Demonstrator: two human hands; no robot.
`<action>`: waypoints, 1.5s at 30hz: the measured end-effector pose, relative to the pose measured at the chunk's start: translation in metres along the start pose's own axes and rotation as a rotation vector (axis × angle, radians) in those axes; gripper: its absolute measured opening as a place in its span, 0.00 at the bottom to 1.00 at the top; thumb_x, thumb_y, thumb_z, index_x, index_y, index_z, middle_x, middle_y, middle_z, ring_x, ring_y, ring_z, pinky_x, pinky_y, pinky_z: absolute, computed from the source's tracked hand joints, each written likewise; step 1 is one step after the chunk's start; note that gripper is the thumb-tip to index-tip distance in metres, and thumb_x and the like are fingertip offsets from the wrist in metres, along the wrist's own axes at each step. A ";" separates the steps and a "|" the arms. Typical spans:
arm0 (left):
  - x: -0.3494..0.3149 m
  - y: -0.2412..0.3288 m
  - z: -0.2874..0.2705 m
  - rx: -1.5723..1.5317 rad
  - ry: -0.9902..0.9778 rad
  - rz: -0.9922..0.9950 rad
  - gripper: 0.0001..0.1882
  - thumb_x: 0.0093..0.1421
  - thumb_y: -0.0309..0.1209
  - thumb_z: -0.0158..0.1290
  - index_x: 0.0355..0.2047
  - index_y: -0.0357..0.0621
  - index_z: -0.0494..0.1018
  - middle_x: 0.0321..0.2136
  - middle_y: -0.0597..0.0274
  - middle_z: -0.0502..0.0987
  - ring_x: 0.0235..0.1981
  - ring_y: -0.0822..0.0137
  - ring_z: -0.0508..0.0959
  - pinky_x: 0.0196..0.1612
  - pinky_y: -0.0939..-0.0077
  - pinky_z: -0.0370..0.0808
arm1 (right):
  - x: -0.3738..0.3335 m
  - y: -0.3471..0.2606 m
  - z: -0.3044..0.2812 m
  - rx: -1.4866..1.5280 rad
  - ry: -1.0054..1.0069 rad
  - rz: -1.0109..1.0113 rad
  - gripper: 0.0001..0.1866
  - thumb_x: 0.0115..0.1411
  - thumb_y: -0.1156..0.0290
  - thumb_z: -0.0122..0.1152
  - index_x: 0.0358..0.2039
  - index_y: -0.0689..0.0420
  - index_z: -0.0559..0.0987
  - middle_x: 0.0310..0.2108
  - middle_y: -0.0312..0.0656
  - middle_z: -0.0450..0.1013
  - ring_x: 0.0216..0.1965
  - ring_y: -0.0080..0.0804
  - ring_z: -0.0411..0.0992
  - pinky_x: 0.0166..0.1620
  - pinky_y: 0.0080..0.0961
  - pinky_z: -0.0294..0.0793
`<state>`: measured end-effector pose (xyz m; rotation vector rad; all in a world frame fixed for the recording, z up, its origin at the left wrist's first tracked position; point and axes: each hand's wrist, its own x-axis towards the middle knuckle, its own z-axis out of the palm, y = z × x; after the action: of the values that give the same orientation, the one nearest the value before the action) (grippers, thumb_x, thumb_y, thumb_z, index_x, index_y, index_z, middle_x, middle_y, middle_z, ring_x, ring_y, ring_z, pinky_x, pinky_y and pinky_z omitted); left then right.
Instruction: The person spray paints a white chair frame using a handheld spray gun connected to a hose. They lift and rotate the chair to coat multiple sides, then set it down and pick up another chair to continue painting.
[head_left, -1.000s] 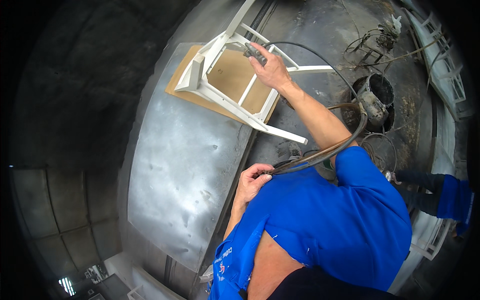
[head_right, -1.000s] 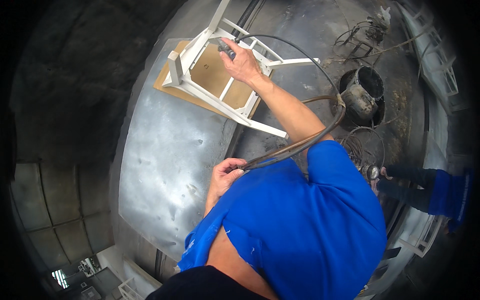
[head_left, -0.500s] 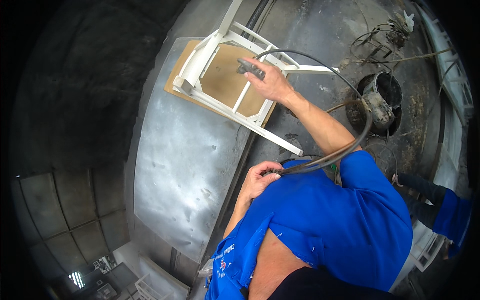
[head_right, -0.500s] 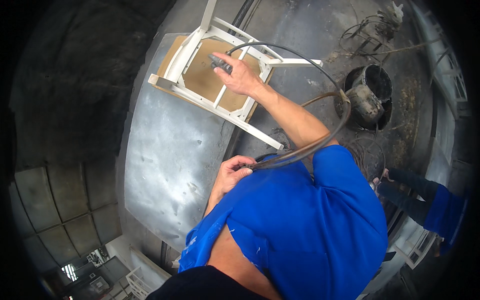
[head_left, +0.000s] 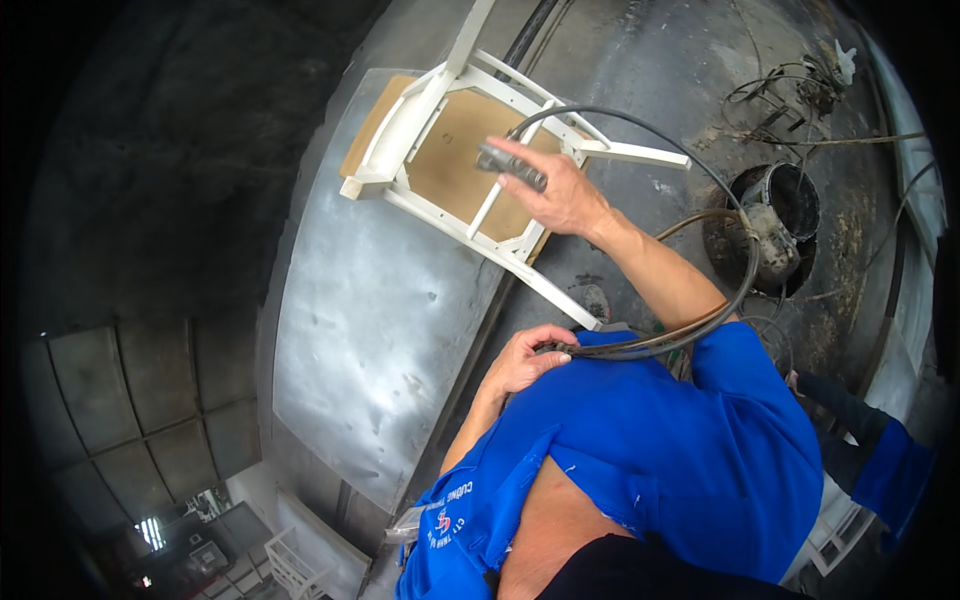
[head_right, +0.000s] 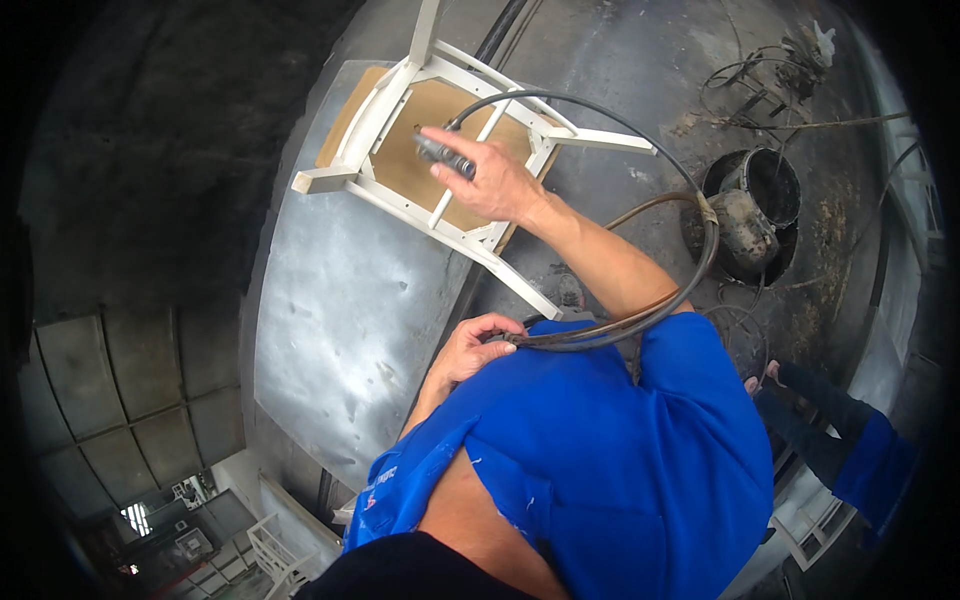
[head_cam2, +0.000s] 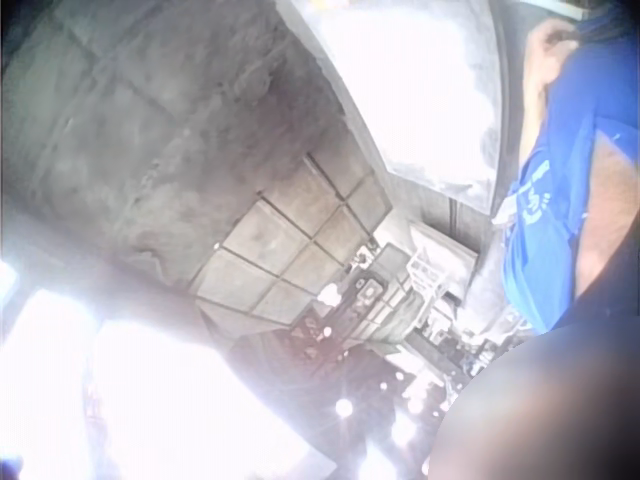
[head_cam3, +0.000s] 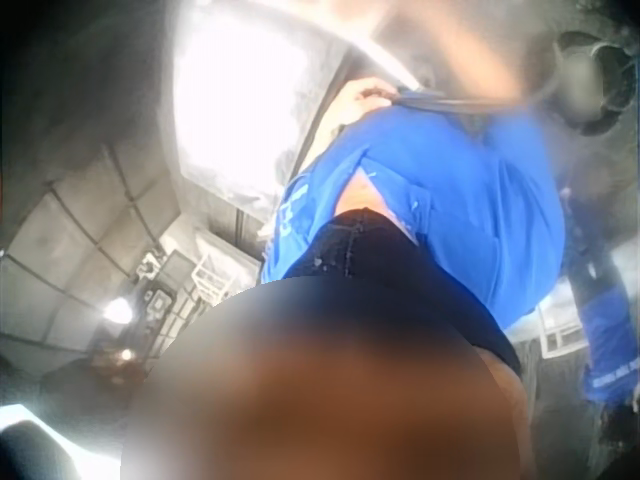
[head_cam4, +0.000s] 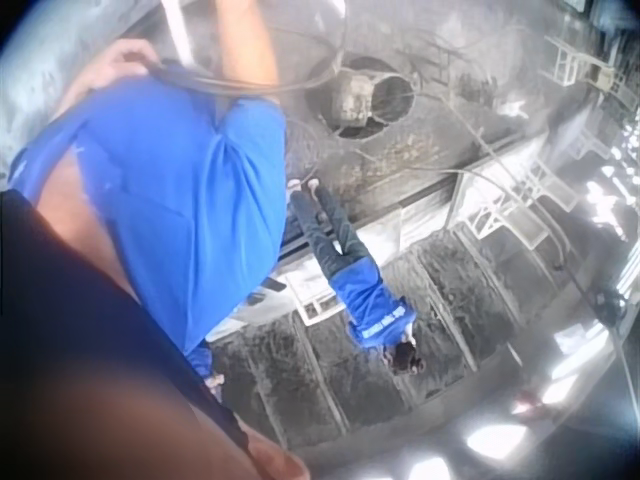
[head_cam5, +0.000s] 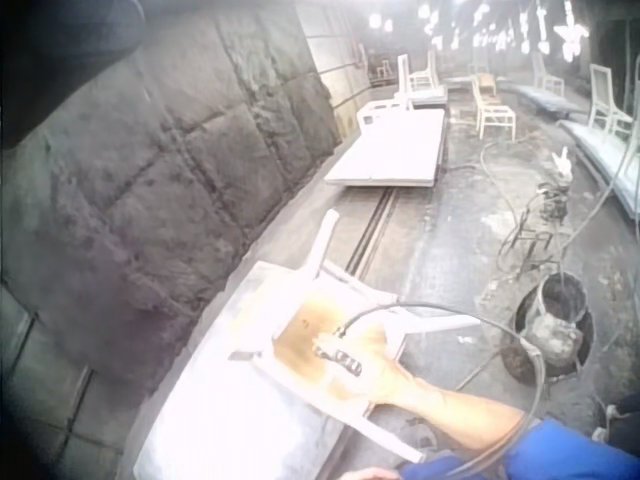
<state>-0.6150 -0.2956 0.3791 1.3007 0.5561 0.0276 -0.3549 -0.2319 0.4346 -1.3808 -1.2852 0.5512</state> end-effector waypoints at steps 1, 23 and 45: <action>0.003 0.001 0.001 -0.006 -0.005 -0.004 0.13 0.63 0.24 0.62 0.48 0.39 0.81 0.43 0.61 0.85 0.46 0.68 0.82 0.53 0.70 0.77 | -0.003 0.000 -0.001 0.003 -0.018 -0.024 0.26 0.68 0.61 0.61 0.66 0.49 0.74 0.42 0.53 0.82 0.43 0.50 0.82 0.49 0.38 0.80; 0.044 -0.084 0.020 -0.138 -0.038 -0.206 0.24 0.66 0.38 0.62 0.60 0.45 0.77 0.55 0.56 0.80 0.59 0.60 0.77 0.64 0.65 0.72 | -0.078 0.030 -0.135 -0.169 0.226 0.421 0.28 0.69 0.68 0.63 0.69 0.49 0.72 0.32 0.35 0.79 0.31 0.20 0.75 0.36 0.23 0.76; 0.081 -0.200 0.038 -0.451 0.347 -0.600 0.22 0.75 0.46 0.50 0.57 0.42 0.74 0.46 0.55 0.82 0.46 0.64 0.81 0.50 0.67 0.78 | -0.185 -0.006 -0.110 -0.241 -0.220 0.401 0.32 0.67 0.67 0.64 0.71 0.44 0.70 0.62 0.52 0.75 0.61 0.44 0.76 0.61 0.38 0.77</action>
<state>-0.5860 -0.3606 0.1719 0.6549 1.1494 -0.1143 -0.3157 -0.4424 0.4093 -1.8388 -1.2835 0.8608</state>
